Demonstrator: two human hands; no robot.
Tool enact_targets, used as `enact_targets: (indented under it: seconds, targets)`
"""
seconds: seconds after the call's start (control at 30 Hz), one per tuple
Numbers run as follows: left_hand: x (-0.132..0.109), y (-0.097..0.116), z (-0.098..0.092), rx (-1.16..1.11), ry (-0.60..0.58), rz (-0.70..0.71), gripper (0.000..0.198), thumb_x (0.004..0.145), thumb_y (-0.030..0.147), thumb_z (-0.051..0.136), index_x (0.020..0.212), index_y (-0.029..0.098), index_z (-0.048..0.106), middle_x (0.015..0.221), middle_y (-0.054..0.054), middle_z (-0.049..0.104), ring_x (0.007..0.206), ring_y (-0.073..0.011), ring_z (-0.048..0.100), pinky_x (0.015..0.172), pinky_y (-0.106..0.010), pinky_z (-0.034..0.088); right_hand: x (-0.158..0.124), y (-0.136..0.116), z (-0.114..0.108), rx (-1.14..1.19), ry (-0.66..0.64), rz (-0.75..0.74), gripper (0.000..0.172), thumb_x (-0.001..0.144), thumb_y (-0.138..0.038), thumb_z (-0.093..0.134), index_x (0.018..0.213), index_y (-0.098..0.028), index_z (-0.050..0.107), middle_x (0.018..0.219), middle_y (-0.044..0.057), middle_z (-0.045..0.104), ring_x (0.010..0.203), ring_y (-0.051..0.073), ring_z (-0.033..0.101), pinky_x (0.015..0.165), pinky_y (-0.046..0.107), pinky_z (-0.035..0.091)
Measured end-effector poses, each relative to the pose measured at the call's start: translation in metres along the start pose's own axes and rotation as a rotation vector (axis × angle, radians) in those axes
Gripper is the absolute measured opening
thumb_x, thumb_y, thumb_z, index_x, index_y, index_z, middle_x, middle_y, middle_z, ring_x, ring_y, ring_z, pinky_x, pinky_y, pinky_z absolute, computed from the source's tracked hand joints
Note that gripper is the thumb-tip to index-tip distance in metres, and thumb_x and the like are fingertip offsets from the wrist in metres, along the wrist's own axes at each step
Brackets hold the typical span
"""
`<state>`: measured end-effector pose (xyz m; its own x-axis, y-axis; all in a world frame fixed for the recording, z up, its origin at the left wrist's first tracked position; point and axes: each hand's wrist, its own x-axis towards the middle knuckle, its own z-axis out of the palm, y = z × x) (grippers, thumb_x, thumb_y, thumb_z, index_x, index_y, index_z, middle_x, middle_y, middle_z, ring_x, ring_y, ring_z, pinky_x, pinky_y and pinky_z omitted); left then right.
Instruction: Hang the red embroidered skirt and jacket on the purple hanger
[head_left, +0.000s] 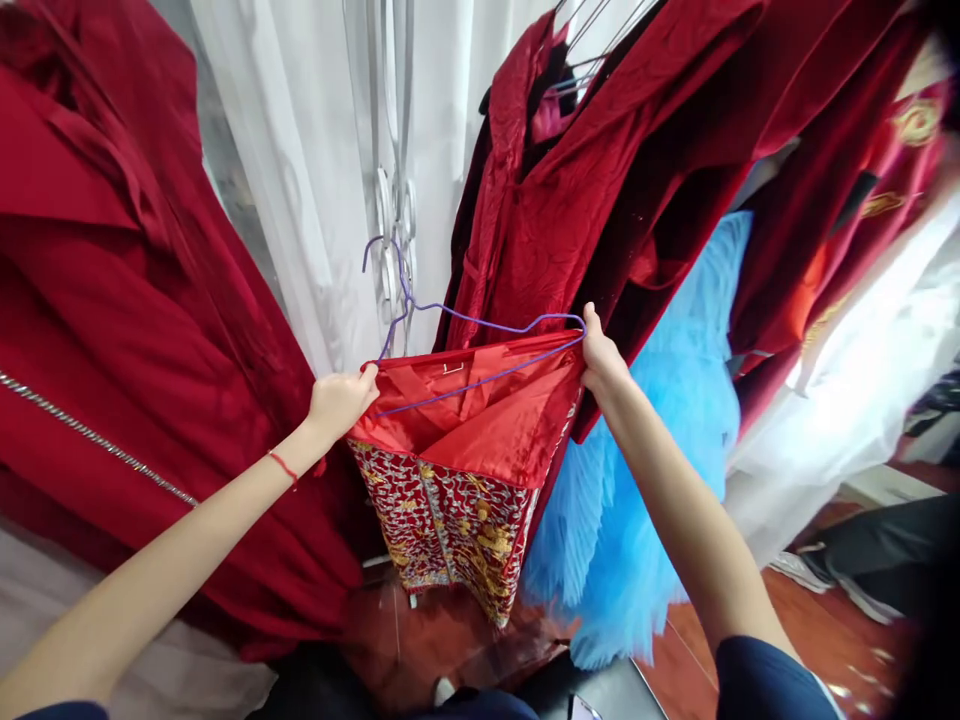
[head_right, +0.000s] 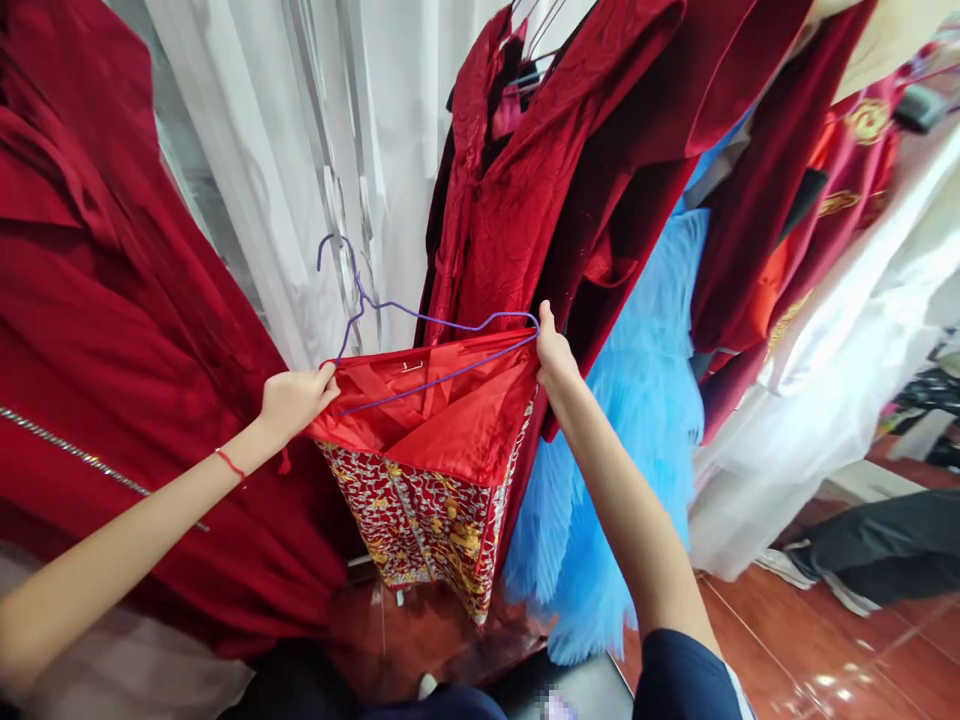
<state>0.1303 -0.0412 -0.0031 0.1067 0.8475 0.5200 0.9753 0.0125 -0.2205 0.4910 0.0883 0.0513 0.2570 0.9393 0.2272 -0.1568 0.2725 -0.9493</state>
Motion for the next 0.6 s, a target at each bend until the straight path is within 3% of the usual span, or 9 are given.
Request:
enact_targets:
  seconds: [0.13, 0.33, 0.4, 0.5, 0.6]
  targets:
    - [-0.002, -0.007, 0.002, -0.007, 0.034, -0.012, 0.037, 0.092, 0.023, 0.036, 0.111, 0.015, 0.067, 0.078, -0.016, 0.073, 0.073, -0.0308, 0.07, 0.058, -0.034, 0.037, -0.012, -0.014, 0.006, -0.003, -0.074, 0.125, 0.049, 0.081, -0.074, 0.054, 0.084, -0.027, 0.071, 0.067, 0.002, 0.071, 0.074, 0.022, 0.071, 0.063, 0.033, 0.06]
    - [-0.005, -0.019, 0.006, 0.006, 0.051, -0.057, 0.036, 0.093, 0.026, 0.037, 0.112, 0.017, 0.066, 0.081, -0.016, 0.074, 0.074, -0.0299, 0.07, 0.058, -0.033, 0.036, -0.023, -0.015, 0.011, -0.157, -0.288, 0.204, 0.029, 0.063, -0.047, 0.082, 0.067, -0.021, 0.068, 0.064, 0.003, 0.07, 0.058, 0.018, 0.063, 0.056, 0.03, 0.054]
    - [-0.005, -0.02, 0.003, 0.015, 0.021, -0.083, 0.036, 0.094, 0.03, 0.037, 0.112, 0.017, 0.065, 0.079, -0.014, 0.074, 0.074, -0.029, 0.07, 0.058, -0.032, 0.035, -0.018, -0.007, 0.011, -0.257, -0.282, 0.088, 0.031, 0.065, -0.048, 0.079, 0.063, -0.021, 0.065, 0.059, 0.0, 0.065, 0.052, 0.015, 0.056, 0.051, 0.027, 0.047]
    - [-0.004, -0.019, -0.009, 0.006, -0.057, -0.183, 0.037, 0.094, 0.037, 0.037, 0.112, 0.018, 0.063, 0.077, -0.011, 0.073, 0.073, -0.027, 0.07, 0.056, -0.029, 0.034, -0.01, 0.004, 0.013, -0.591, -0.183, -0.244, 0.04, 0.076, -0.046, 0.069, 0.052, -0.02, 0.051, 0.048, -0.004, 0.048, 0.047, 0.01, 0.04, 0.05, 0.024, 0.032]
    - [-0.004, -0.018, -0.022, -0.077, -0.115, -0.273, 0.034, 0.091, 0.042, 0.043, 0.111, 0.022, 0.062, 0.081, -0.007, 0.074, 0.077, -0.0257, 0.07, 0.059, -0.028, 0.036, -0.011, 0.012, 0.024, -1.009, -0.051, -0.502, 0.038, 0.087, -0.035, 0.058, 0.054, -0.017, 0.051, 0.054, -0.001, 0.05, 0.052, 0.01, 0.041, 0.055, 0.026, 0.026]
